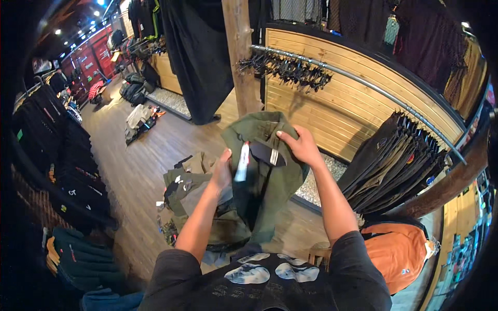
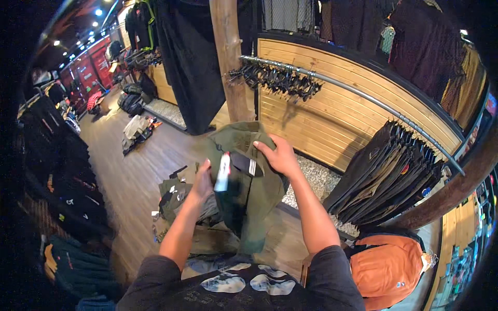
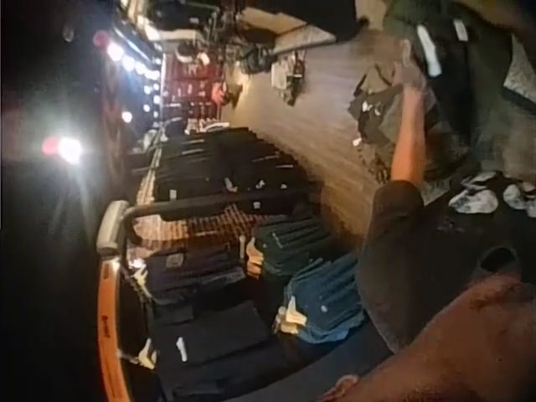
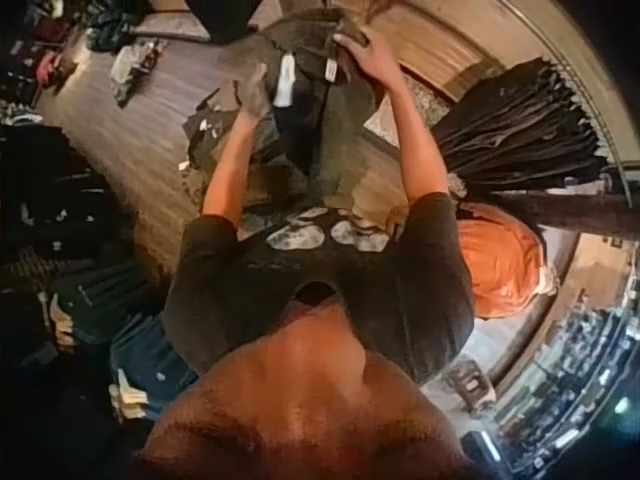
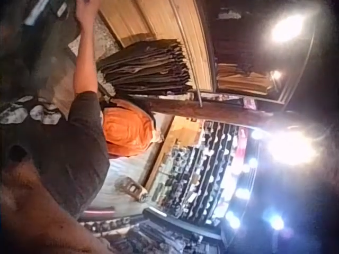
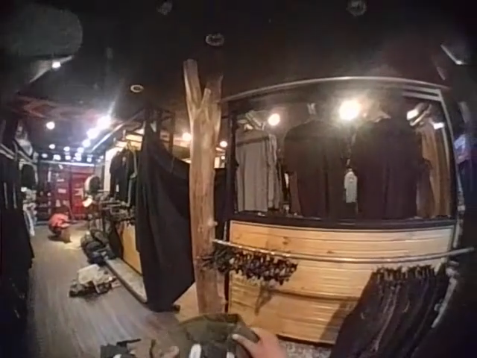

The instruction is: Brushing dust or lint off trousers and hanging them on a retail display rack.

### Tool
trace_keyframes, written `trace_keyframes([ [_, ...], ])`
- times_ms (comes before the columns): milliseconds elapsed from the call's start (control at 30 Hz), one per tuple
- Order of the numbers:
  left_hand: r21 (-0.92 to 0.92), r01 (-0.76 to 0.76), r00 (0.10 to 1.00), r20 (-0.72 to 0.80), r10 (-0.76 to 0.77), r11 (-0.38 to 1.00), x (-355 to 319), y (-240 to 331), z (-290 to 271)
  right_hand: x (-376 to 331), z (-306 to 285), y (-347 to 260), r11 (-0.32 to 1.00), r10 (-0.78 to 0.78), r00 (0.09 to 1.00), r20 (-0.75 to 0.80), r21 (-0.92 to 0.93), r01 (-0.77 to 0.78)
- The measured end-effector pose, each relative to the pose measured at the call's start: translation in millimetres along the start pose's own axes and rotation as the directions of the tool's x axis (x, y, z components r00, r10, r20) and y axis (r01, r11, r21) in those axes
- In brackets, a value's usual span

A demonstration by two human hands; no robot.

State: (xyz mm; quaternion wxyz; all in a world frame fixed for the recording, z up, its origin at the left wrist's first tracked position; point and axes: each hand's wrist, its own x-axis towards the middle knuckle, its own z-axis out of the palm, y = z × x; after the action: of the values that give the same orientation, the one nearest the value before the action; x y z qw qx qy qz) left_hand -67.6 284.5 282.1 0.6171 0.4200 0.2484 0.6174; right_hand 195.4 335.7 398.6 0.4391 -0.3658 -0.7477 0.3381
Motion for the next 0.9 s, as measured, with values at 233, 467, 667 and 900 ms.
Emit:
trace_keyframes([
  [233,0.521,-0.291,0.956,0.131,0.262,0.802,65.8,17.5,25.0,47.1,-20.9,-10.6,0.996,0.05,0.994,0.092,-0.076,-0.043],
  [467,0.857,-0.239,0.964,0.151,0.221,0.457,124.3,33.9,-12.3,79.8,-78.4,41.9,0.901,-0.159,0.987,-0.027,-0.412,0.134],
  [667,0.917,-0.135,0.99,0.107,0.093,0.377,185.5,39.1,-7.5,94.1,-124.5,72.7,0.788,0.067,0.983,-0.168,-0.596,-0.156],
  [900,0.401,0.12,0.991,0.008,-0.134,0.908,238.8,5.5,22.3,105.3,-196.8,120.2,0.915,0.238,0.965,0.112,-0.36,-0.184],
])
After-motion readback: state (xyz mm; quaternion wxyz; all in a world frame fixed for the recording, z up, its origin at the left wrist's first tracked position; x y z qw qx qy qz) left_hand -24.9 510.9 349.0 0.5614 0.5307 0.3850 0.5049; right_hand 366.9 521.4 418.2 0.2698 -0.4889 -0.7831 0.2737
